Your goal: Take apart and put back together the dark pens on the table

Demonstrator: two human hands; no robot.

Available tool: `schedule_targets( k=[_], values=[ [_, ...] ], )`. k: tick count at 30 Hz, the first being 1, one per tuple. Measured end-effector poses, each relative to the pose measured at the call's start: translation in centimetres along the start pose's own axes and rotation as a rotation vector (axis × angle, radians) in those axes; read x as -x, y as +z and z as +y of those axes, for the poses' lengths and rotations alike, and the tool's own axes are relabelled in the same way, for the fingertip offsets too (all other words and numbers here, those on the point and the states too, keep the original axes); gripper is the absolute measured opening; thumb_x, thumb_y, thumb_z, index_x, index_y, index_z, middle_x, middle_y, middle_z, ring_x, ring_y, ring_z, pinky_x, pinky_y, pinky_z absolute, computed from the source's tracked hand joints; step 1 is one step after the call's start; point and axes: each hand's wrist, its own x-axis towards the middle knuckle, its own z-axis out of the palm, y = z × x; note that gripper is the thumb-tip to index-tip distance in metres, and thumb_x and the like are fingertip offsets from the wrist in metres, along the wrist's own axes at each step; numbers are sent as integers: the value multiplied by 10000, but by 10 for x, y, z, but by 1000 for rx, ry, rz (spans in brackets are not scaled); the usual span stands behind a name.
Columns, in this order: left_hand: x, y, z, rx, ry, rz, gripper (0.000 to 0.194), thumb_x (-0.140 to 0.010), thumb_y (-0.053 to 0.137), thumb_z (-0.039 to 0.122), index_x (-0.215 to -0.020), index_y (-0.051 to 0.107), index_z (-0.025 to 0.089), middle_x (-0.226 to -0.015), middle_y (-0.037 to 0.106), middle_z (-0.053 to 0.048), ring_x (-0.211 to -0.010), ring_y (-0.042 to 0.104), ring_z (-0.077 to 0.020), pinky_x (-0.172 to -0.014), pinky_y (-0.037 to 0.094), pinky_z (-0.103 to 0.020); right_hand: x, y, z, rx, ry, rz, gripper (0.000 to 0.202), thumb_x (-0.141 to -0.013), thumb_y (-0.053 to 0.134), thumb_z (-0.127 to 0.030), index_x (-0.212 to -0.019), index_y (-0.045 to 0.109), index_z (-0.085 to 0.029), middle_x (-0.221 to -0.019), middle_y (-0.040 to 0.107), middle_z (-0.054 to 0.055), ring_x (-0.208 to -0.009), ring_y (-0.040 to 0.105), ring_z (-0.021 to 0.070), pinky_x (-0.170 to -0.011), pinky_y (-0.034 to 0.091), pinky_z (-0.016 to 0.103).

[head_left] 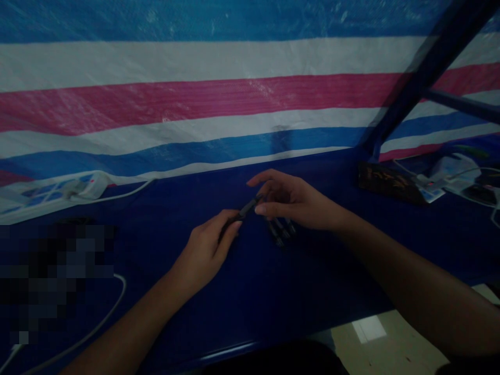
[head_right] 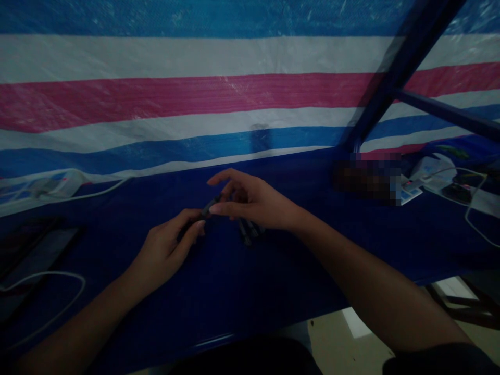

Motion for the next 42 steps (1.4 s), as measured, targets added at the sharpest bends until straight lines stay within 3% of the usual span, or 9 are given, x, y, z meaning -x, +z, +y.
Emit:
schedule_targets(
  k=[3,5,11,17,24,34,37,39,42],
  values=[
    [1,-1,-2,32,-13,-26,192,-1070,506,349,-1127,639,223,-772,686,27,-633,665,-134,-617,508,-231,-2,-1,4,-4,12,-7,253,-899,767,-388,-893,646,-167,-692,643,-34,-601,594,97,-583,462,225],
    [2,0,-2,61,-24,-29,191,-1057,537,359,-1141,649,229,-772,705,29,-624,673,-130,-590,502,-221,-1,0,4,86,42,42,369,-937,719,-443,-726,589,-169,-608,596,-39,-548,532,79,-533,405,218],
    [2,1,-1,174,-42,-74,185,-1051,547,352,-1107,662,218,-755,733,26,-592,667,-120,-555,504,-204,-1,6,0,-61,31,-6,334,-869,798,-401,-1060,647,-171,-682,620,-63,-595,580,86,-550,428,216],
    [6,6,-2,206,-78,20,206,-981,686,367,-1131,726,232,-798,788,23,-663,744,-147,-598,555,-211,1,14,4,-38,61,116,463,-886,777,-472,-649,490,-195,-527,512,-78,-472,416,57,-464,289,223],
    [4,3,-2,249,-85,26,189,-958,717,350,-1080,770,215,-745,791,32,-639,753,-147,-608,581,-212,-2,15,3,-149,-7,37,341,-868,786,-481,-960,652,-181,-697,634,-52,-576,522,75,-532,393,218],
    [9,5,6,77,1,148,211,-994,685,411,-1041,808,245,-866,832,31,-727,796,-162,-660,597,-214,7,38,-5,-119,-18,261,365,-880,777,-483,-763,595,-190,-576,544,-74,-519,443,67,-501,341,224],
    [10,5,8,117,5,150,274,-1014,664,375,-1232,732,223,-842,819,26,-706,784,-144,-608,588,-184,6,36,-6,-133,0,301,351,-880,778,-463,-754,594,-192,-563,542,-76,-509,453,66,-502,349,224],
    [11,4,8,156,53,90,464,-1010,674,351,-1446,577,227,-900,810,18,-731,773,-132,-608,587,-175,3,32,-4,-160,36,350,367,-876,774,-469,-730,575,-197,-547,541,-77,-493,457,64,-501,360,224],
    [13,0,6,158,231,-95,635,-979,726,355,-1547,453,285,-1116,766,-20,-920,754,-145,-815,613,-234,-1,26,1,-204,84,413,407,-859,779,-480,-692,532,-203,-537,548,-75,-485,466,60,-507,376,222]
  ],
)
